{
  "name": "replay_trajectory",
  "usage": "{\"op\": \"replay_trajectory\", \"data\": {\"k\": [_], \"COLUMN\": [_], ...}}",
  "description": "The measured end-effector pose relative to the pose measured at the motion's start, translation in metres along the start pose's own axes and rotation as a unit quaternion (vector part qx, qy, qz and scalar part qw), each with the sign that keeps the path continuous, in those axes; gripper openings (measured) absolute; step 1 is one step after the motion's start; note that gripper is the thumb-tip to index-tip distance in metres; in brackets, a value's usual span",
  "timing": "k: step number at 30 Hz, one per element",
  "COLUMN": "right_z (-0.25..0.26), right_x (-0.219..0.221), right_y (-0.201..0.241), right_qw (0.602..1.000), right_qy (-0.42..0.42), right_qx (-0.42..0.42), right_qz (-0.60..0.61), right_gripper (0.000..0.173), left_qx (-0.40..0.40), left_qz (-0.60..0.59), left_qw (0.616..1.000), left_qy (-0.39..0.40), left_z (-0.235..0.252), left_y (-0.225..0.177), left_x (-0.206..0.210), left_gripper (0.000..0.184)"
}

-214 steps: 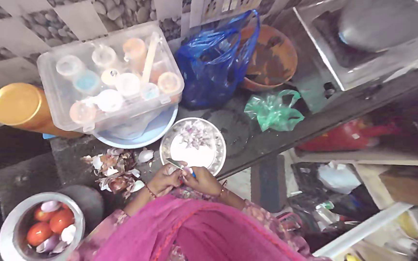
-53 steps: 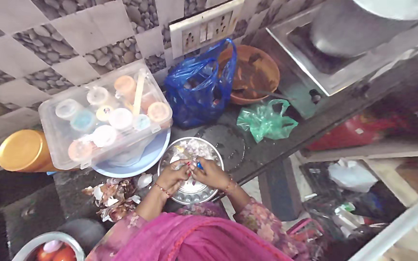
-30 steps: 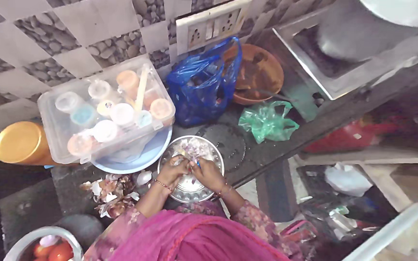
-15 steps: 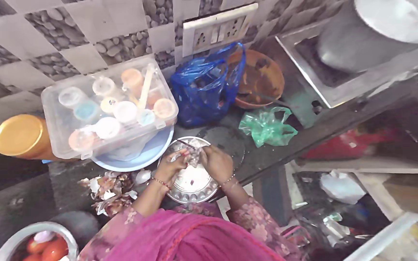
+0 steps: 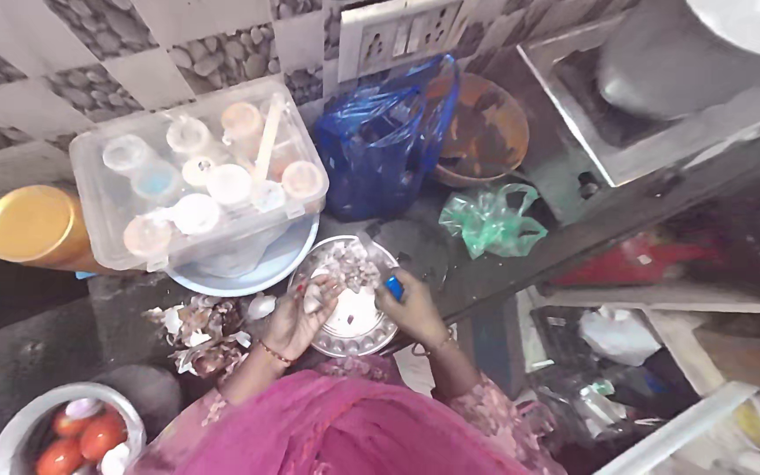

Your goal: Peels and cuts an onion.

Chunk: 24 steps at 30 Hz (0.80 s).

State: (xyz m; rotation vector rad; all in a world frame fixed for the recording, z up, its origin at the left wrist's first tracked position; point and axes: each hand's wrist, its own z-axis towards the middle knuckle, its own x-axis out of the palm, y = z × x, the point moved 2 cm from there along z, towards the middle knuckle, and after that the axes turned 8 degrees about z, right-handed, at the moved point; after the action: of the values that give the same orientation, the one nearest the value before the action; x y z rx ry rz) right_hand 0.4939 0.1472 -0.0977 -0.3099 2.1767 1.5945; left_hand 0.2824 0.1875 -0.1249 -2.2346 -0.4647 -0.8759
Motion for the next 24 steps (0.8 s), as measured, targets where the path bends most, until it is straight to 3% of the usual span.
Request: {"op": "replay_trajectory", "data": {"k": [2, 4, 6, 9, 13, 15, 18, 21, 24], "right_z": [-0.012, -0.022, -0.027, -0.025, -0.022, -0.022, -0.025, -0.033, -0.038], "right_x": [0.008, 0.021, 0.034, 0.048, 0.054, 0.051, 0.044, 0.04, 0.04], "right_y": [0.001, -0.001, -0.004, -0.003, -0.002, -0.004, -0.012, -0.004, 0.003], "right_qw": [0.994, 0.984, 0.971, 0.96, 0.96, 0.97, 0.997, 0.969, 0.938], "right_qy": [0.062, 0.094, 0.108, 0.118, 0.117, 0.111, 0.048, 0.001, -0.023], "right_qx": [0.031, 0.054, 0.083, 0.119, 0.108, 0.107, 0.058, 0.011, -0.015], "right_qz": [-0.079, -0.144, -0.195, -0.223, -0.232, -0.185, 0.011, 0.246, 0.346], "right_gripper": [0.034, 0.037, 0.038, 0.039, 0.036, 0.035, 0.031, 0.026, 0.027], "left_qx": [-0.009, -0.014, 0.011, 0.029, 0.008, 0.0, -0.004, 0.042, 0.112], "left_qz": [0.154, 0.345, 0.47, 0.574, 0.626, 0.614, 0.524, 0.453, 0.438], "left_qw": [0.988, 0.938, 0.882, 0.818, 0.779, 0.788, 0.85, 0.889, 0.889], "left_qy": [-0.023, -0.016, 0.002, 0.029, 0.04, 0.048, 0.046, 0.05, 0.066], "left_z": [-0.01, -0.017, -0.019, -0.018, -0.019, -0.019, -0.02, -0.022, -0.018], "left_y": [0.0, 0.002, 0.007, 0.008, 0.008, 0.01, 0.013, 0.016, 0.017], "left_x": [-0.007, -0.013, -0.023, -0.027, -0.018, -0.017, -0.014, -0.006, 0.0], "left_gripper": [0.022, 0.017, 0.023, 0.031, 0.03, 0.03, 0.03, 0.037, 0.036]}}
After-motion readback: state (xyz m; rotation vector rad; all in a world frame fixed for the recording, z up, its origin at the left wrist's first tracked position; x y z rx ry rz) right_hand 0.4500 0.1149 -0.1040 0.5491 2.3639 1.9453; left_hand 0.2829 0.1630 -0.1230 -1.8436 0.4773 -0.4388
